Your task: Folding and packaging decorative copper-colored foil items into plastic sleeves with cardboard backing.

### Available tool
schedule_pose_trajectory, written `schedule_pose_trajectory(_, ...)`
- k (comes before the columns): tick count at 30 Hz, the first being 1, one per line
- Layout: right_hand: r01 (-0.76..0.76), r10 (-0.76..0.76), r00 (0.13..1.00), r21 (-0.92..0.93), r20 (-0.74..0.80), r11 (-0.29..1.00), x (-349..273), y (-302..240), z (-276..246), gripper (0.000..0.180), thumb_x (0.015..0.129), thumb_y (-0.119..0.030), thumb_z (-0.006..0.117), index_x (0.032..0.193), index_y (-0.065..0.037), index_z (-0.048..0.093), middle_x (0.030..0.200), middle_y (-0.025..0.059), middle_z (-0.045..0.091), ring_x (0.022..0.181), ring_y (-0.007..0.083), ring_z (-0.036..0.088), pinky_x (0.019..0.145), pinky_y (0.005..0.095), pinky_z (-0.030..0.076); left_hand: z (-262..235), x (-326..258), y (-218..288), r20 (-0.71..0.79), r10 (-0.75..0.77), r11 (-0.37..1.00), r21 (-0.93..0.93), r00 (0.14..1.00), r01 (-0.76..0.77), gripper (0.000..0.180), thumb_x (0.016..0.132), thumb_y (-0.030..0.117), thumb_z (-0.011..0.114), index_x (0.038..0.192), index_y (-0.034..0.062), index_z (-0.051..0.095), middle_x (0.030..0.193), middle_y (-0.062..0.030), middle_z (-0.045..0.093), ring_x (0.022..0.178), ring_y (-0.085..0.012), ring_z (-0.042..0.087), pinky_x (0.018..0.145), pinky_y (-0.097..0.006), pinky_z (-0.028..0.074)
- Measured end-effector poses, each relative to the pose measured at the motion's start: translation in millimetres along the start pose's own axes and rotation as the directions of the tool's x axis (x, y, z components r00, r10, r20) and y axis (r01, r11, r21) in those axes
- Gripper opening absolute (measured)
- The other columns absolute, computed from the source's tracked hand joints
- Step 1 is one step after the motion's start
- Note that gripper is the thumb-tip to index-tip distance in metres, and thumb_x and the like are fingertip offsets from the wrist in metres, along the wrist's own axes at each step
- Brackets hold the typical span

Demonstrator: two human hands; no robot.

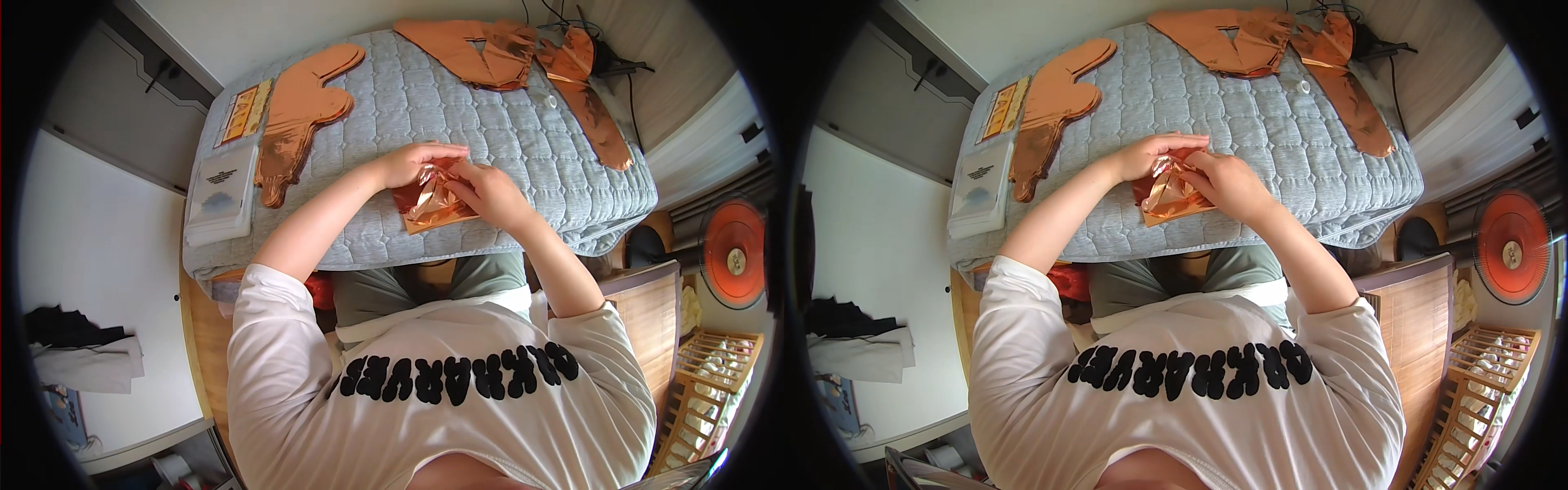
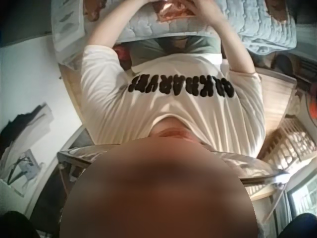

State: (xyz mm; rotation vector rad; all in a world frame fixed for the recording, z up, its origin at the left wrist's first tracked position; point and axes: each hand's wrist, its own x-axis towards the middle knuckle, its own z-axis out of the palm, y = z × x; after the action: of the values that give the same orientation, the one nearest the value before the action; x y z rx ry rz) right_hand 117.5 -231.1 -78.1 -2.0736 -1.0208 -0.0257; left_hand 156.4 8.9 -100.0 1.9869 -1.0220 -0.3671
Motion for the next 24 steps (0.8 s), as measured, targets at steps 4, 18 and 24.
schedule_pose_trajectory(4,0.143,-0.139,0.988,-0.071,0.058,0.987,-2.2,8.5,-6.4,0.018,0.090,-0.014,0.067,0.105,-0.004,0.067,0.094,0.0162,0.069,0.085,0.0368,0.066,0.076,0.0431,0.052,9.0,1.5,11.9,-0.016,0.020,0.957,0.290,1.000,-0.015,0.064,0.091,0.013,0.061,0.152,0.0147,0.043,0.161,-0.0076,0.036,0.148,-0.0250,0.035,0.124,-0.049,0.019)
schedule_pose_trajectory(18,0.357,-0.330,0.932,-0.223,0.149,0.907,-28.7,15.2,-18.8,0.038,0.073,-0.007,0.075,0.110,-0.013,0.072,0.110,0.0045,0.069,0.105,0.0244,0.064,0.091,0.0390,0.048,25.8,-7.8,17.2,-0.124,0.031,0.769,0.637,0.992,0.056,0.071,0.092,0.036,0.067,0.154,0.0177,0.039,0.161,-0.0062,0.036,0.147,-0.0251,0.035,0.121,-0.048,0.028)
schedule_pose_trajectory(24,0.344,-0.321,0.935,-0.179,0.149,0.922,-4.3,23.7,-21.4,0.034,0.076,-0.005,0.072,0.109,-0.012,0.072,0.114,0.0053,0.069,0.108,0.0256,0.064,0.093,0.0406,0.048,14.5,-9.0,8.7,-0.232,-0.008,0.728,0.666,0.973,0.165,0.071,0.092,0.039,0.066,0.154,0.0162,0.039,0.159,-0.0082,0.038,0.148,-0.0262,0.035,0.121,-0.049,0.028)
